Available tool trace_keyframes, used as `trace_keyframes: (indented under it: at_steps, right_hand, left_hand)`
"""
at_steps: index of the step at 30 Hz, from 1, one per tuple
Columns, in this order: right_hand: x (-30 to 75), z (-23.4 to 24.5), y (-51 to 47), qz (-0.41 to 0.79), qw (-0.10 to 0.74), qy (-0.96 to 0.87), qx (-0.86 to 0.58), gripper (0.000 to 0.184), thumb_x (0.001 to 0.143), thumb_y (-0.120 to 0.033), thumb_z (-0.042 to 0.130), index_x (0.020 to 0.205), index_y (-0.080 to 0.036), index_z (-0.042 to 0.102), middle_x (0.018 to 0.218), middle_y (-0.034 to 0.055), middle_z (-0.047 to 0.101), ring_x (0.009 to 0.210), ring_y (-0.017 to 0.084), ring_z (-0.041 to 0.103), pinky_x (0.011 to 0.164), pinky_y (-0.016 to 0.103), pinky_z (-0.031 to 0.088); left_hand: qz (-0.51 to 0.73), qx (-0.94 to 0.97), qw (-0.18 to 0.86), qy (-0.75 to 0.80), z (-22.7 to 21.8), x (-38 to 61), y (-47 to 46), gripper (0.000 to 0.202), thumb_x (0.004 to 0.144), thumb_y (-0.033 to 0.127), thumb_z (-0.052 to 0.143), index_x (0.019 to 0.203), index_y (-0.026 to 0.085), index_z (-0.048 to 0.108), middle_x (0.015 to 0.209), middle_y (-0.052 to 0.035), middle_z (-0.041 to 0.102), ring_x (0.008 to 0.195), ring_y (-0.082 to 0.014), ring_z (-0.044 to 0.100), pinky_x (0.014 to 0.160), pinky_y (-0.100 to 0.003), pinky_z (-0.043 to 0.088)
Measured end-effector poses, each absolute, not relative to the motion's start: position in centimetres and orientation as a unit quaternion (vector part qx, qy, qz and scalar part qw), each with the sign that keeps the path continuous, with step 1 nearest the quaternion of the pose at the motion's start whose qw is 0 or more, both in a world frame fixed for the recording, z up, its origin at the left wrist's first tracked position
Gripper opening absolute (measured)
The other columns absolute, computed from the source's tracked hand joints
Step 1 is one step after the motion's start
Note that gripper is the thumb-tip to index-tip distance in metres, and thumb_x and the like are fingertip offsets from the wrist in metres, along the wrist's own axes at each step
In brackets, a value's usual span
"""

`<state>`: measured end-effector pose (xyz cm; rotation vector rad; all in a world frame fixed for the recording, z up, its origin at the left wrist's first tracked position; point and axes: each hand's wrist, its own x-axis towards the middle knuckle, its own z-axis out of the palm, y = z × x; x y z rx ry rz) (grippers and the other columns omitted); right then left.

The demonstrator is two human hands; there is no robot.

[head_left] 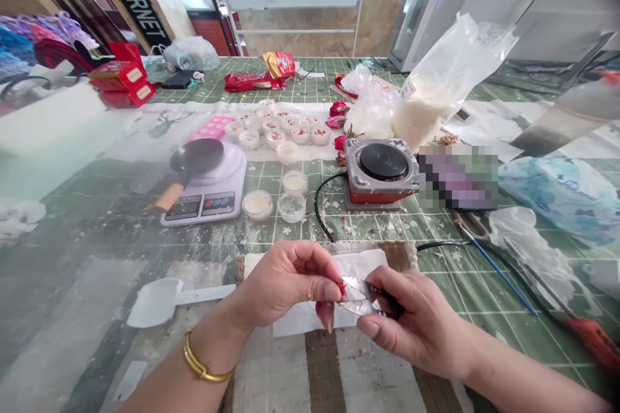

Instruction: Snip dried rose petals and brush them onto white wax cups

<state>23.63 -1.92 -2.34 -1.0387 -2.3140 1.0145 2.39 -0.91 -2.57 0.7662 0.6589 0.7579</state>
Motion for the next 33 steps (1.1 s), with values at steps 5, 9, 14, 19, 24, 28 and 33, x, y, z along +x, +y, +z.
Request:
trace_keyframes:
  at_steps: [5,9,14,19,24,28,33]
  right_hand:
    - [23.55,-2.26,-1.84,0.349,0.222,-0.84,-0.351,0.028,0.084,-0.043,0.05,0.071,-0.02,0.04,0.052,-0.0063,0.038,0.045,0.007,0.03,0.043,0.022,0.021]
    - [23.51,-2.27,-1.8,0.333,0.232,-0.847,-0.344,0.032,0.084,-0.042,0.051,0.067,-0.02,0.036,0.052,-0.0066,0.036,0.045,0.006,0.03,0.044,0.022,0.021]
    - [23.46,-2.34,-1.85,0.34,0.23,-0.849,-0.332,0.032,0.085,-0.04,0.05,0.065,-0.02,0.035,0.051,-0.0066,0.036,0.044,0.006,0.029,0.044,0.022,0.021]
    - [23.4,-2.47,-1.89,0.337,0.235,-0.848,-0.335,0.033,0.085,-0.04,0.05,0.064,-0.02,0.034,0.05,-0.0067,0.037,0.043,0.006,0.029,0.044,0.022,0.02]
    - [23.34,-2.55,-1.96,0.343,0.26,-0.844,-0.321,0.033,0.086,-0.039,0.05,0.064,-0.02,0.034,0.049,-0.0075,0.037,0.043,0.005,0.028,0.043,0.021,0.02]
    - [23.39,-2.57,-1.96,0.344,0.257,-0.846,-0.316,0.033,0.087,-0.037,0.05,0.064,-0.02,0.033,0.049,-0.0078,0.036,0.044,0.005,0.028,0.044,0.02,0.02]
    - [23.4,-2.75,-2.0,0.324,0.259,-0.849,-0.326,0.033,0.085,-0.04,0.051,0.065,-0.02,0.034,0.05,-0.0078,0.034,0.044,0.005,0.027,0.044,0.021,0.02]
  left_hand:
    - [0.348,0.376,0.815,0.272,-2.67,1.99,-1.16,0.007,0.069,0.009,0.071,0.074,0.013,0.066,0.068,-0.0022,0.068,0.055,-0.0161,0.067,0.047,-0.024,0.056]
    - [0.357,0.382,0.818,0.24,-2.7,1.98,-1.21,0.013,0.07,0.003,0.067,0.075,0.014,0.067,0.077,-0.0021,0.068,0.06,-0.0163,0.069,0.049,-0.023,0.056]
    - [0.356,0.385,0.822,0.222,-2.71,2.18,-1.06,0.015,0.071,0.0,0.064,0.076,0.014,0.066,0.08,-0.0026,0.068,0.061,-0.0155,0.069,0.05,-0.022,0.055]
    - [0.353,0.386,0.823,0.223,-2.77,2.07,-1.19,0.015,0.071,-0.001,0.064,0.076,0.013,0.065,0.082,-0.0028,0.068,0.061,-0.0165,0.069,0.049,-0.021,0.055]
    - [0.359,0.386,0.825,0.204,-3.03,2.1,-1.16,0.015,0.071,-0.001,0.064,0.078,0.013,0.065,0.082,-0.0037,0.068,0.061,-0.017,0.069,0.049,-0.023,0.055]
    - [0.357,0.389,0.825,0.2,-3.15,2.12,-1.21,0.017,0.071,-0.002,0.063,0.079,0.013,0.065,0.082,-0.0033,0.068,0.061,-0.016,0.069,0.05,-0.021,0.055]
    - [0.353,0.384,0.828,0.207,-3.09,2.0,-1.21,0.016,0.071,-0.001,0.064,0.078,0.013,0.065,0.081,-0.0032,0.068,0.061,-0.0172,0.069,0.049,-0.022,0.055]
